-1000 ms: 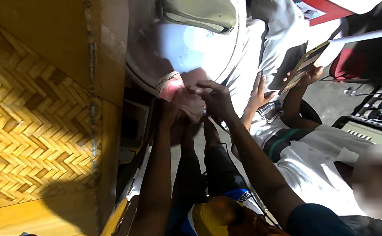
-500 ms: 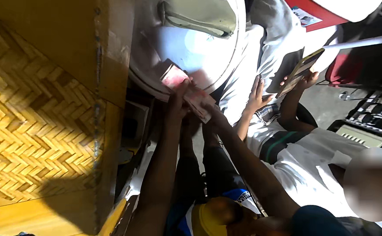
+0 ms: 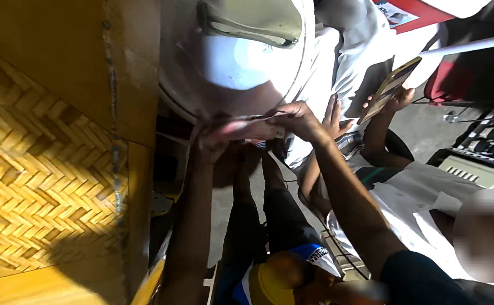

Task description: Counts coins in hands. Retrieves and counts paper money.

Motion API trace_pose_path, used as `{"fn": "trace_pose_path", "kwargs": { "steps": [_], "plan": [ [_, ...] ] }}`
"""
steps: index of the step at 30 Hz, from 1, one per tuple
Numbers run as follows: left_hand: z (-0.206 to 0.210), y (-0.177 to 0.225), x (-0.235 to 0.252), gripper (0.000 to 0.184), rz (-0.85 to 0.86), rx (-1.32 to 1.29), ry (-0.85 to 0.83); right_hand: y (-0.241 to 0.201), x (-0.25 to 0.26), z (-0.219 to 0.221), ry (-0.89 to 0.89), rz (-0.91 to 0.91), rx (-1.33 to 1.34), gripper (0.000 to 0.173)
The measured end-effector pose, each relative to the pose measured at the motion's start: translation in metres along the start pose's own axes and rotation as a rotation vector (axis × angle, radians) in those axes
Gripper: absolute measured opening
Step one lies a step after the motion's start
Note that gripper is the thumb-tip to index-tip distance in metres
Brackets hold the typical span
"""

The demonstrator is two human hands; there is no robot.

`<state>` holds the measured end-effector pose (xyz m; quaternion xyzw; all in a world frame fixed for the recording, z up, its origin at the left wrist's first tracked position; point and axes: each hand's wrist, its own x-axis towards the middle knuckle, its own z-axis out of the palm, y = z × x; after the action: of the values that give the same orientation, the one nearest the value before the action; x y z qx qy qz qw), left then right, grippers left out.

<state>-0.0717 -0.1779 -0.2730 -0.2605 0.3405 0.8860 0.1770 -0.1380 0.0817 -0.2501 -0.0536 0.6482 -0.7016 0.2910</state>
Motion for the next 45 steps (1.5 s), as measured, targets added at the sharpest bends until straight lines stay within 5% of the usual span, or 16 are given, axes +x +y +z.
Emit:
{"fn": "trace_pose_path", "kwargs": {
  "steps": [1, 3, 5, 7, 8, 9, 10, 12, 14, 16, 18, 21, 28, 33, 37, 45],
  "plan": [
    [0.005, 0.006, -0.004, 0.031, -0.126, 0.199, -0.053, -0.010, 0.008, -0.002, -0.093, -0.071, -0.059, 0.013],
    [0.041, 0.017, -0.009, 0.068, -0.333, 0.506, -0.100, -0.032, 0.025, -0.002, -0.289, -0.179, -0.159, 0.016],
    [0.052, 0.018, -0.014, 0.090, -0.442, 0.506, -0.265, -0.048, 0.034, 0.000, -0.444, -0.243, -0.216, 0.018],
    [0.042, -0.004, -0.024, 0.058, -0.256, 0.479, -0.264, -0.062, 0.040, -0.002, -0.534, -0.265, -0.238, 0.018],
    [0.014, -0.036, -0.022, 0.038, 0.012, 0.369, -0.297, -0.067, 0.043, -0.005, -0.555, -0.279, -0.238, 0.019],
    [-0.022, -0.078, -0.007, 0.039, 0.319, 0.172, -0.517, -0.070, 0.044, -0.008, -0.567, -0.288, -0.230, 0.021],
    [0.007, -0.053, -0.025, 0.031, 0.019, 0.285, -0.157, -0.072, 0.043, -0.010, -0.569, -0.282, -0.223, 0.023],
    [0.050, -0.014, -0.029, 0.030, -0.281, 0.554, 0.117, -0.070, 0.041, -0.015, -0.545, -0.262, -0.220, 0.023],
    [0.088, 0.005, -0.028, 0.024, -0.310, 0.742, 0.214, -0.057, 0.038, -0.018, -0.464, -0.260, -0.181, 0.021],
    [0.102, 0.009, -0.020, 0.012, -0.348, 0.686, 0.158, -0.033, 0.032, -0.016, -0.238, -0.219, -0.051, 0.019],
    [0.101, 0.006, -0.008, 0.021, -0.319, 0.692, 0.055, -0.010, 0.024, -0.008, 0.086, -0.072, 0.076, 0.031],
    [0.096, -0.002, 0.008, 0.033, -0.247, 0.768, 0.085, 0.012, 0.004, 0.013, 0.312, 0.286, 0.091, 0.035],
    [0.061, -0.026, 0.027, 0.029, -0.041, 0.518, 0.032, 0.036, -0.042, 0.039, 0.205, 0.389, 0.162, 0.014],
    [0.064, -0.040, 0.032, 0.033, 0.148, 0.416, 0.183, 0.033, -0.044, 0.070, 0.541, 0.491, 0.684, 0.014],
    [0.077, -0.047, 0.028, 0.027, 0.212, 0.416, 0.229, 0.028, -0.032, 0.077, 0.606, 0.512, 0.619, 0.018],
    [0.021, 0.017, 0.001, 0.045, 0.207, 0.257, 0.098, 0.010, -0.030, -0.003, 0.151, 0.274, 0.154, 0.012]
  ]
}}
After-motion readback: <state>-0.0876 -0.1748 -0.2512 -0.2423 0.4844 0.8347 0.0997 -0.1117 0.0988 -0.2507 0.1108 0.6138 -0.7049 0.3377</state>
